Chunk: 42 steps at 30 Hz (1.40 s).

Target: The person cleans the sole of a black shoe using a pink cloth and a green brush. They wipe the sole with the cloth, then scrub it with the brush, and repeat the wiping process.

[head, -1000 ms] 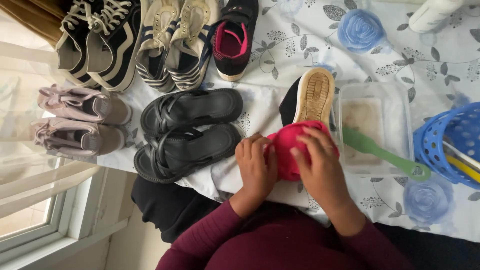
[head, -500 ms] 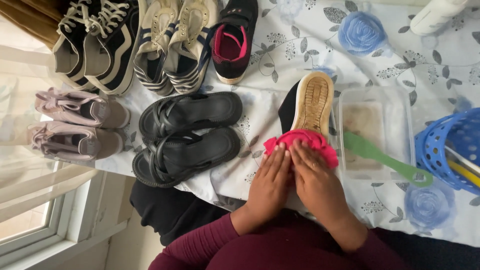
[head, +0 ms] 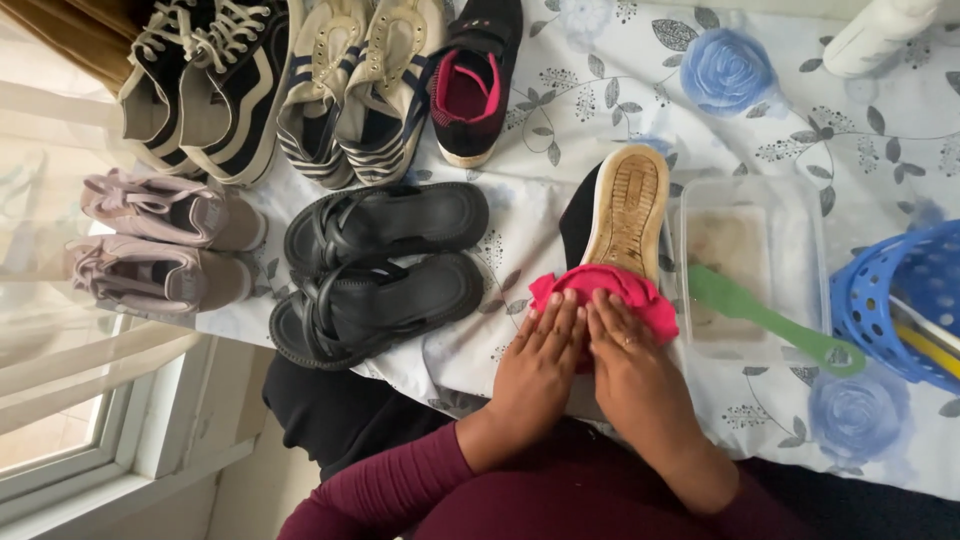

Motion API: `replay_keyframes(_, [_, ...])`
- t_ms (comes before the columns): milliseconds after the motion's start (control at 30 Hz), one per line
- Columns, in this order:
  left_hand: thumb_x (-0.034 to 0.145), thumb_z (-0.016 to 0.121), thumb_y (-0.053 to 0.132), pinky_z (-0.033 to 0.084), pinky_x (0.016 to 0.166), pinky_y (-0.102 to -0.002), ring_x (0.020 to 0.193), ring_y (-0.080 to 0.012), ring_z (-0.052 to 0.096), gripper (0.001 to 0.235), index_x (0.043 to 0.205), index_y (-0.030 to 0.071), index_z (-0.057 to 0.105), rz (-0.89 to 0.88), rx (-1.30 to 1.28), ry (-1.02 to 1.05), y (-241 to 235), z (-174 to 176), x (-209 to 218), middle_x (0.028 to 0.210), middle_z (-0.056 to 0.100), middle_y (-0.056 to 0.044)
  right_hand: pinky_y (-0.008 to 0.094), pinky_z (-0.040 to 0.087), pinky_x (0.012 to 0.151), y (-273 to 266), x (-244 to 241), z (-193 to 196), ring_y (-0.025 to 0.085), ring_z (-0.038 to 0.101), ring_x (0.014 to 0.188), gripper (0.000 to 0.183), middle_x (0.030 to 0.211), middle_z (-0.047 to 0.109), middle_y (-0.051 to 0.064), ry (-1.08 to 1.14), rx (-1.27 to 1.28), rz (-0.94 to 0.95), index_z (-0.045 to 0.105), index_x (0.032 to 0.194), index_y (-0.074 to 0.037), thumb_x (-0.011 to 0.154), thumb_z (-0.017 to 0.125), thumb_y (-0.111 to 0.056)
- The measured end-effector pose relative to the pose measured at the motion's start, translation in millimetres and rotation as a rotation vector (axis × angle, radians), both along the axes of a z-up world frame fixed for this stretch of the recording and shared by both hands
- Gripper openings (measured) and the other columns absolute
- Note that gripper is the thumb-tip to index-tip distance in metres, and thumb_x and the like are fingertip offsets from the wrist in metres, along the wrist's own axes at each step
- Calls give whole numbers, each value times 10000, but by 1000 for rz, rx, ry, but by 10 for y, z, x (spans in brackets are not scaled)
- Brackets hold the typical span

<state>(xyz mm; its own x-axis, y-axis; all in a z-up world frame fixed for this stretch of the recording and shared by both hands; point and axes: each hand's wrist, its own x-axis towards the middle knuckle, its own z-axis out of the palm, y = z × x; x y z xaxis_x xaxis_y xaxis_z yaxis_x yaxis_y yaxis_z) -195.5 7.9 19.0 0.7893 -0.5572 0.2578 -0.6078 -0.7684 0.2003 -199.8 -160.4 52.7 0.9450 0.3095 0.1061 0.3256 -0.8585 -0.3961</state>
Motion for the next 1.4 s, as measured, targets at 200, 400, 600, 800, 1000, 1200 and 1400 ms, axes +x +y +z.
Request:
replay_keyframes(200, [1010,464,59,378,1215,-478,1440,-378,510,467,1458,-45,549,-121,-128,35,51,-51,-37,1577,467,-244,454,316,1242,24,208,-121,342,345,1534,652,1637,393,204,-52,-86,2,384,1563,9,917,467,21])
replay_keyframes(400, [989,601,138,437,1157,-468,1359,-332,604,398,1365,14,640,-29,-221,-169,19,117,100,1486,599,-176,409,506,1084,52,269,252,383,536,1393,432,1562,510,220,-313,52,-131,609,1423,12,995,620,-42])
replay_keyframes(600, [968,680,118,465,1141,-472,1304,-339,650,237,1179,24,736,-111,-247,-213,43,218,143,1311,714,-143,392,559,993,25,445,94,324,651,1194,382,1296,663,100,-245,-38,-135,678,1350,-91,970,639,-93])
replay_keyframes(800, [1022,633,218,513,1092,-455,1203,-322,693,236,1192,78,720,-66,-323,-152,53,73,159,1287,701,-117,362,610,838,55,495,179,285,687,949,287,971,641,79,-219,-79,-123,751,1182,-62,930,639,21])
replay_keyframes(1000, [996,596,156,412,1176,-441,1452,-365,502,598,1546,-20,442,28,-206,-147,28,266,242,1591,460,-224,323,578,815,36,356,10,234,667,926,225,915,593,7,-235,-104,-83,747,1035,-104,934,603,37])
replay_keyframes(1200, [972,546,34,443,1144,-437,1439,-357,518,565,1528,-31,468,-24,-156,-138,52,189,243,1578,486,-232,372,578,876,-3,97,-246,277,653,986,289,984,588,44,-266,-28,-8,716,1045,-86,832,610,78])
replay_keyframes(1400, [1107,411,53,379,1238,-489,1541,-373,377,464,1564,-28,391,-162,-191,81,171,49,69,1639,374,-240,470,508,1036,-31,-67,-53,311,607,899,343,963,620,80,-273,128,72,736,1055,-24,887,517,181])
